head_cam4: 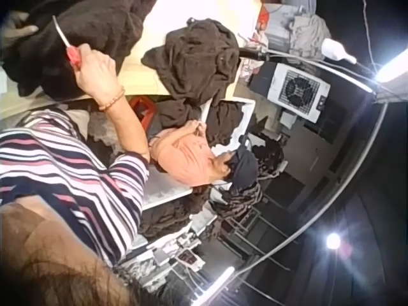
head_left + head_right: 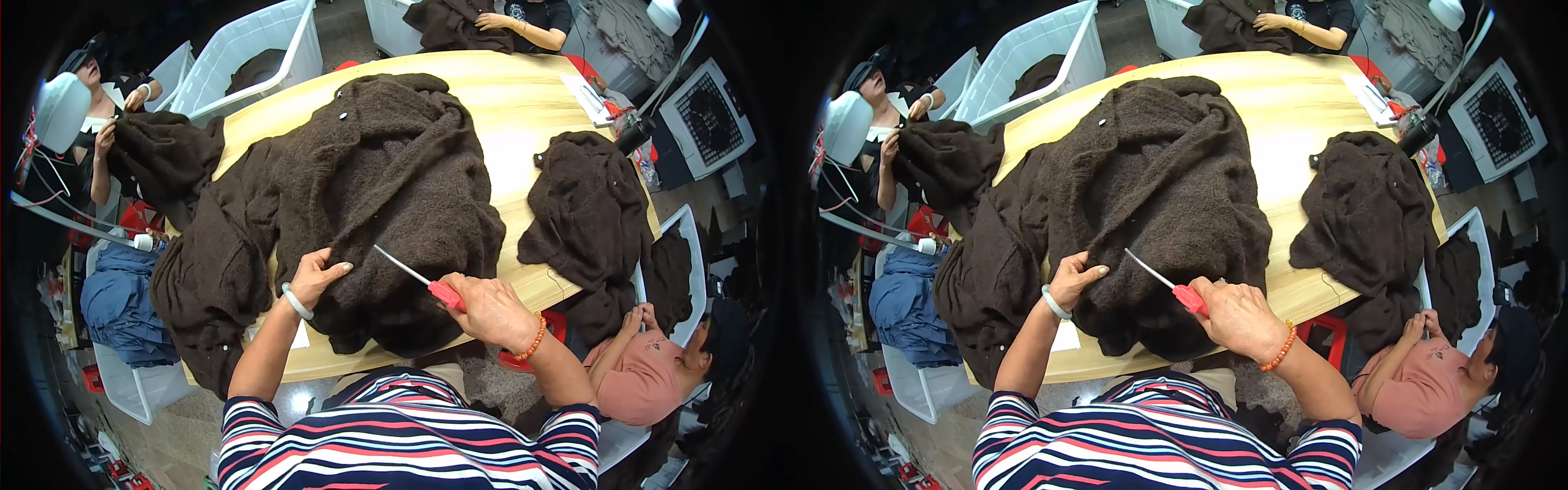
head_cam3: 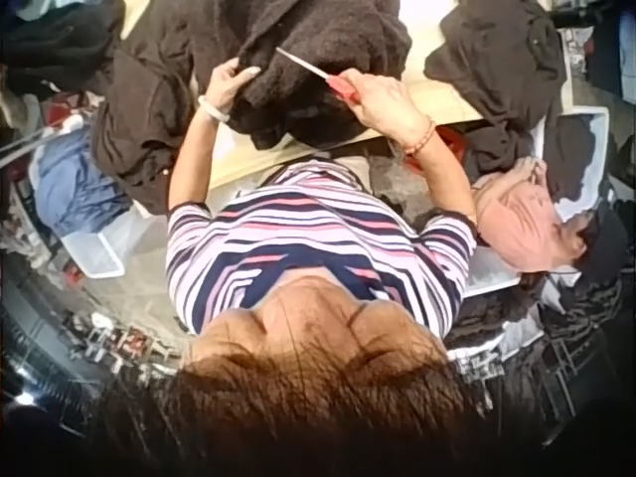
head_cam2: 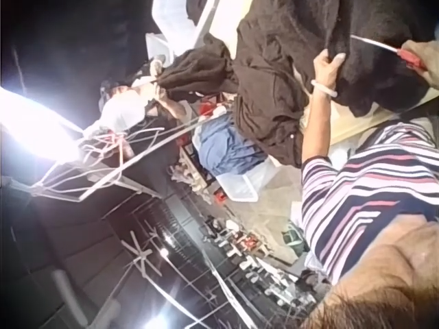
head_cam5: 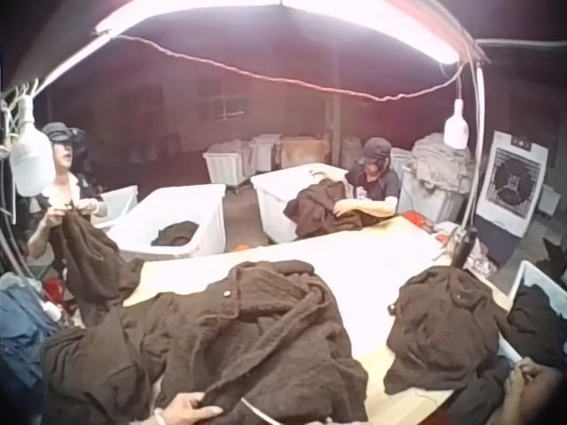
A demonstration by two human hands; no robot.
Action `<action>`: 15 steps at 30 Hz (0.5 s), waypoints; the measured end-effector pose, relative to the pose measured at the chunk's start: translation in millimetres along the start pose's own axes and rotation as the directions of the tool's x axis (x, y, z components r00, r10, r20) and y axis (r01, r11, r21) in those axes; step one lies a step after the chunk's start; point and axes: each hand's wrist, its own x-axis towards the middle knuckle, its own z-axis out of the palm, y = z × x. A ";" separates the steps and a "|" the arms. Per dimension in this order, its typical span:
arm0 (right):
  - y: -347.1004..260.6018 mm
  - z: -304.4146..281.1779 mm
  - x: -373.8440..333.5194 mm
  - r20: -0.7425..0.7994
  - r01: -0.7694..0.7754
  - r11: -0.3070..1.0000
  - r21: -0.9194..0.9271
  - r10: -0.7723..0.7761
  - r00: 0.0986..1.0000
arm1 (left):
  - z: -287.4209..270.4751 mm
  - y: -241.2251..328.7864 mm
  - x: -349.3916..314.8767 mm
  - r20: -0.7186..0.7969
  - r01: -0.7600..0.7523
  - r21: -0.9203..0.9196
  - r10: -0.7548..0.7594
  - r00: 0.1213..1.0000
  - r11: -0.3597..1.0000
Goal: Trimming loose threads and inspecting brown knitted sweaters on a production table using thread nippers.
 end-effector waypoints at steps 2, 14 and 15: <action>-7.4 3.2 0.2 0.002 0.016 1.000 -0.010 -0.016 1.000 | -0.6 -5.9 -0.6 -0.035 -0.040 0.021 0.041 0.999 0.999; -36.5 7.4 -4.2 0.267 0.128 0.992 -0.021 -0.118 0.957 | 0.7 -18.2 -2.9 -0.124 -0.088 -0.076 0.078 0.989 0.993; -33.8 9.7 -5.2 0.265 0.145 0.988 0.045 -0.152 0.952 | 1.4 -14.2 -3.3 -0.144 -0.087 0.080 0.098 0.985 0.993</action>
